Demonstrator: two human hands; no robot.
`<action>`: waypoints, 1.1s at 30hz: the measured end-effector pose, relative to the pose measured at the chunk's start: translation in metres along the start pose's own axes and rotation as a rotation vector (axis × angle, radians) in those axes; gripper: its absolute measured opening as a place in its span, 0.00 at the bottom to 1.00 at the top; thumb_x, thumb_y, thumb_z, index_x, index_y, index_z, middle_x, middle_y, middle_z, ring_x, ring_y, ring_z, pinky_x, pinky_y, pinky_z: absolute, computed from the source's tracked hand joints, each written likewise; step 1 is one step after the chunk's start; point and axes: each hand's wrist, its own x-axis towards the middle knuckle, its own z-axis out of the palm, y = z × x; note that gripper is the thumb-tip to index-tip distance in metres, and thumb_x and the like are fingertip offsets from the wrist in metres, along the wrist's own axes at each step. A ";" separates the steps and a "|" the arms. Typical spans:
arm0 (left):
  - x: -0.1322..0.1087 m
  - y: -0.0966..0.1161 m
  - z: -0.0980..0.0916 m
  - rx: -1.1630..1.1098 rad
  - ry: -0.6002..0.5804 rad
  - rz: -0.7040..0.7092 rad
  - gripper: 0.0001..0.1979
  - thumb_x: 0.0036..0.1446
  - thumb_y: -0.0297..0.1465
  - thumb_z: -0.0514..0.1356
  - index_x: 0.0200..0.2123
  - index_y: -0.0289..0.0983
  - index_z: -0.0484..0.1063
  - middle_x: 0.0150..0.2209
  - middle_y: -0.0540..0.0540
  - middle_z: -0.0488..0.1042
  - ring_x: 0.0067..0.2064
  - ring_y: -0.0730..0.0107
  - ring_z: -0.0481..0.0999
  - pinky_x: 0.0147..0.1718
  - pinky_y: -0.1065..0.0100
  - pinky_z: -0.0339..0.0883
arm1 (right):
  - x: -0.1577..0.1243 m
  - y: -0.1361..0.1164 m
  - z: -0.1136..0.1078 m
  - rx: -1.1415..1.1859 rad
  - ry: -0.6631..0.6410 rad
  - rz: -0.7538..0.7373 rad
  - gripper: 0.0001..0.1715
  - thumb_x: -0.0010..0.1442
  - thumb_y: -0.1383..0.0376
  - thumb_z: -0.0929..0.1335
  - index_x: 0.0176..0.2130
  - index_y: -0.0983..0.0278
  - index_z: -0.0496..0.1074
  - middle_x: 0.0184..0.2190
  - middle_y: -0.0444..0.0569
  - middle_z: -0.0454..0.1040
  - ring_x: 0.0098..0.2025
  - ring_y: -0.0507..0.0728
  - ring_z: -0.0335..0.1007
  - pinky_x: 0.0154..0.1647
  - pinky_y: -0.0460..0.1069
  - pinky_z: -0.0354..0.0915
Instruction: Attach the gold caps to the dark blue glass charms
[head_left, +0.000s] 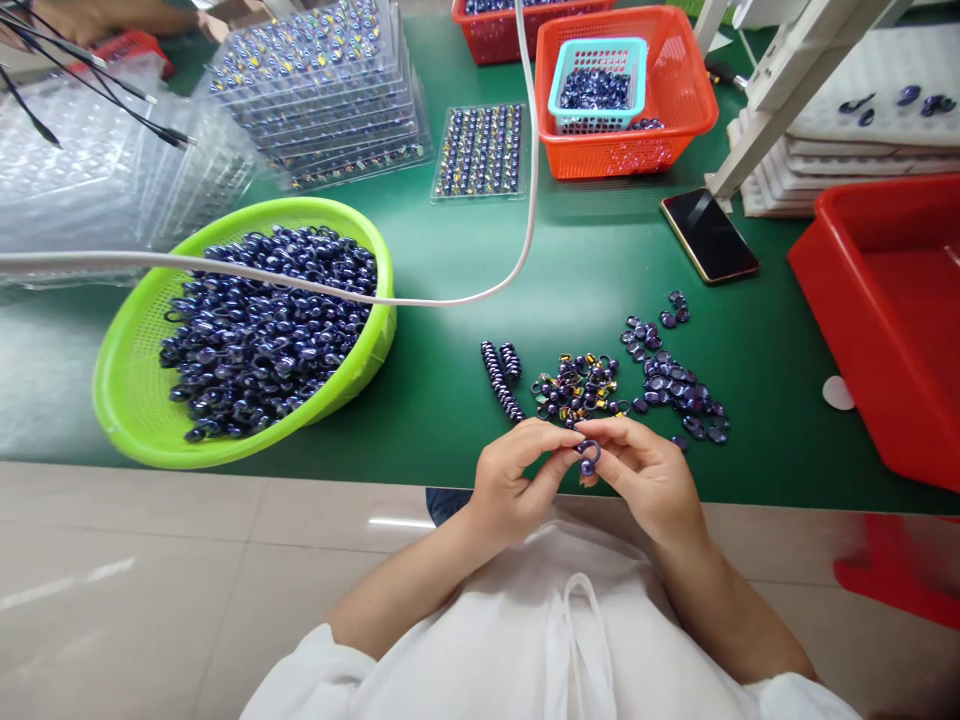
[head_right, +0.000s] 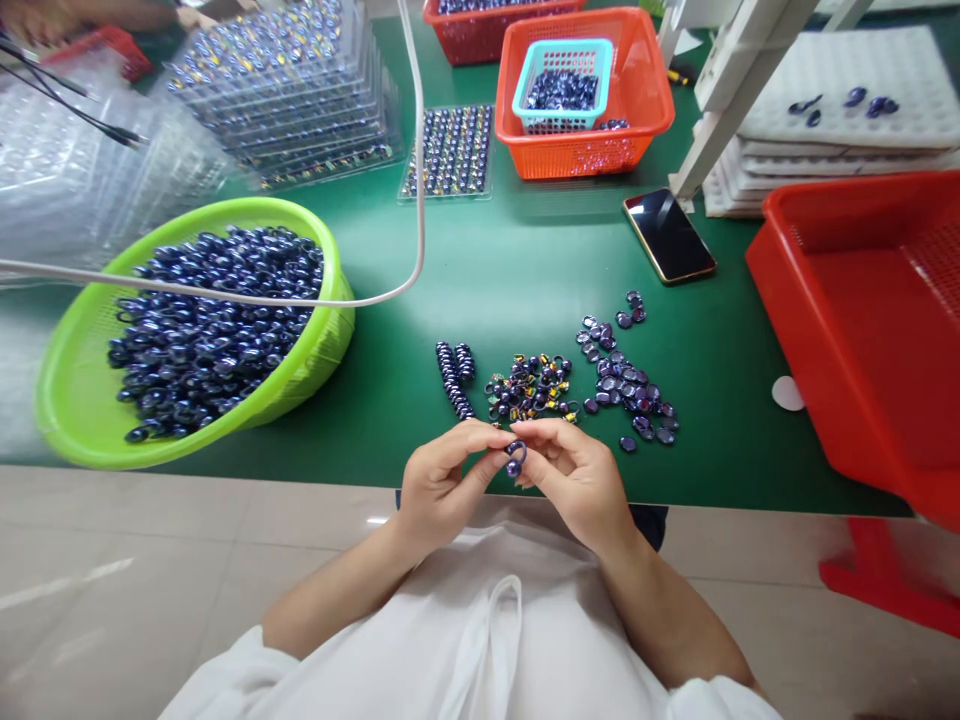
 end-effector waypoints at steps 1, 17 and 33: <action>0.000 0.000 0.000 0.014 -0.008 0.026 0.08 0.61 0.22 0.62 0.41 0.37 0.79 0.35 0.43 0.83 0.36 0.67 0.80 0.37 0.66 0.74 | 0.000 -0.001 0.000 0.024 -0.013 0.026 0.10 0.59 0.63 0.75 0.43 0.58 0.80 0.30 0.42 0.80 0.27 0.50 0.77 0.28 0.44 0.77; -0.002 -0.008 -0.001 -0.060 -0.009 0.016 0.10 0.62 0.21 0.62 0.43 0.38 0.79 0.37 0.44 0.82 0.38 0.68 0.81 0.39 0.67 0.75 | 0.000 0.006 0.000 -0.007 -0.009 -0.056 0.09 0.61 0.64 0.73 0.44 0.54 0.81 0.33 0.41 0.77 0.26 0.47 0.75 0.27 0.43 0.75; 0.004 0.002 0.000 -0.182 -0.032 -0.458 0.05 0.59 0.31 0.66 0.36 0.35 0.79 0.32 0.45 0.82 0.32 0.68 0.80 0.35 0.68 0.75 | 0.004 0.001 -0.006 -0.923 0.113 -0.803 0.18 0.59 0.75 0.71 0.49 0.63 0.71 0.38 0.50 0.78 0.39 0.56 0.77 0.43 0.51 0.75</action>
